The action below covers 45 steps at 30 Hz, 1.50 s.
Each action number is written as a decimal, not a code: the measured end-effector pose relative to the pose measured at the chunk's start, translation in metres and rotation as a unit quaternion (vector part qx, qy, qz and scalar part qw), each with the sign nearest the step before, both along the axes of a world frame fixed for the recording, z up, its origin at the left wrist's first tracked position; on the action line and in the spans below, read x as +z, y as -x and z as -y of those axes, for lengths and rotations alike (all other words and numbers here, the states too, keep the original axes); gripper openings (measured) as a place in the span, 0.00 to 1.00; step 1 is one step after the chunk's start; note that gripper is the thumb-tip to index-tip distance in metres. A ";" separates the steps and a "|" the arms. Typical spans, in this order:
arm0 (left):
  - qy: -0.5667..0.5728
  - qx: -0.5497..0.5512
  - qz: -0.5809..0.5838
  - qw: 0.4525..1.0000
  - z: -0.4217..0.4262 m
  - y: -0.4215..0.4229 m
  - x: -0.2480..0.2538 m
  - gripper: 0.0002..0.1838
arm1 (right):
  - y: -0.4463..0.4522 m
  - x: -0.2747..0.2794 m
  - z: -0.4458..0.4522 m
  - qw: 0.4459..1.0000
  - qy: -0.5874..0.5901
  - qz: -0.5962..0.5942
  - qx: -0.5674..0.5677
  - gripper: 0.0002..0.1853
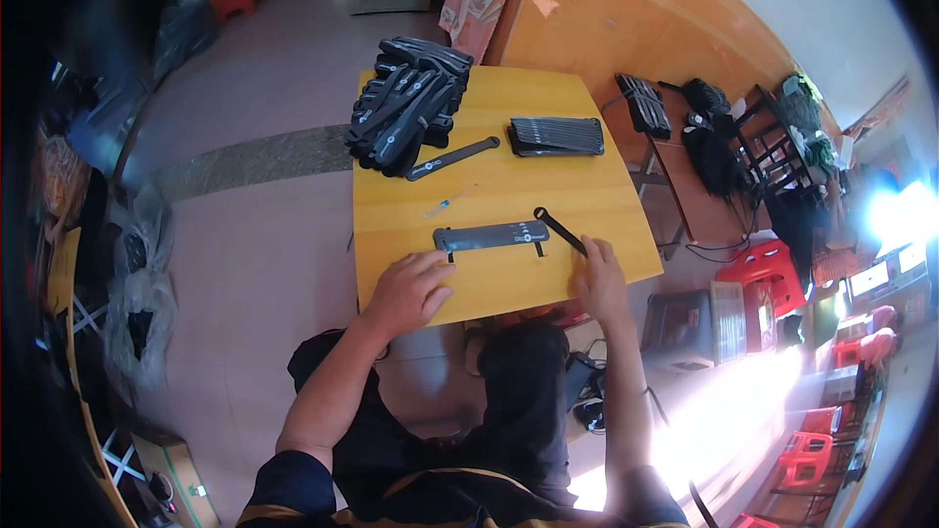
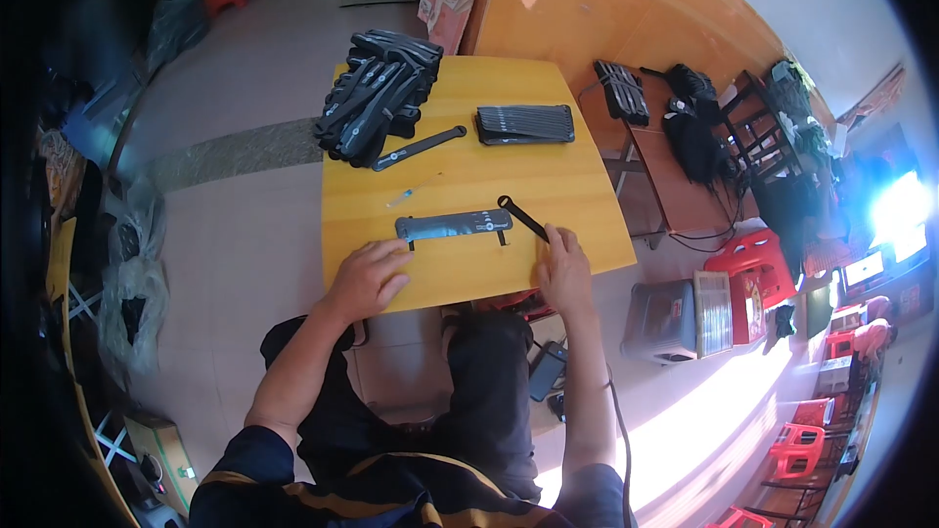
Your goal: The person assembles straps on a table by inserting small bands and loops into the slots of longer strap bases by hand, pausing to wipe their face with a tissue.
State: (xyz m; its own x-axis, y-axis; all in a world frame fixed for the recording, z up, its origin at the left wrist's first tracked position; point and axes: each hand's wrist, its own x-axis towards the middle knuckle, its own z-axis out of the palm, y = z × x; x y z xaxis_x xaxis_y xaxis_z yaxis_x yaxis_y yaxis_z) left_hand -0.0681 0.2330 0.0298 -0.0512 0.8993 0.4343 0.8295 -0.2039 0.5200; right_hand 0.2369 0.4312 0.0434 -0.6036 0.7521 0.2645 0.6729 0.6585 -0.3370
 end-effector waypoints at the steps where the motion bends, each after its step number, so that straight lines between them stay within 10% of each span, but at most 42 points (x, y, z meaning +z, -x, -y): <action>1: 0.002 -0.003 -0.001 1.000 0.000 -0.001 0.000 0.18 | 0.004 -0.005 -0.005 0.999 -0.014 -0.024 -0.020 0.25; 11: 0.023 -0.010 0.005 1.000 -0.005 -0.005 0.004 0.16 | 0.057 -0.025 -0.058 0.995 -0.019 -0.078 -0.061 0.07; 31: 0.015 -0.010 0.004 1.000 -0.008 -0.002 0.001 0.15 | 0.056 -0.014 -0.077 0.985 0.079 -0.086 -0.126 0.08; 37: 0.062 0.016 0.296 0.953 -0.008 0.000 -0.003 0.15 | 0.073 0.053 -0.002 0.977 -0.153 -0.134 0.065 0.13; 39: 0.119 -0.033 0.579 0.806 -0.009 0.002 0.001 0.16 | 0.081 0.056 0.027 0.966 -0.192 -0.120 0.123 0.14; 45: 0.192 -0.014 0.644 0.741 -0.013 -0.003 0.018 0.14 | 0.097 0.036 0.068 0.949 -0.212 -0.132 0.190 0.16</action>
State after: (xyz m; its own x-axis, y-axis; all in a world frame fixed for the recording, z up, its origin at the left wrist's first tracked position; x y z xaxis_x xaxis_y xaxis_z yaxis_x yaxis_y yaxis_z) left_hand -0.0653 0.2462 0.0478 -0.1792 0.9525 -0.2464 -0.4057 0.1567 0.9005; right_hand 0.1399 0.3636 0.0790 -0.6805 0.2851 0.6750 0.2887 0.9510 -0.1106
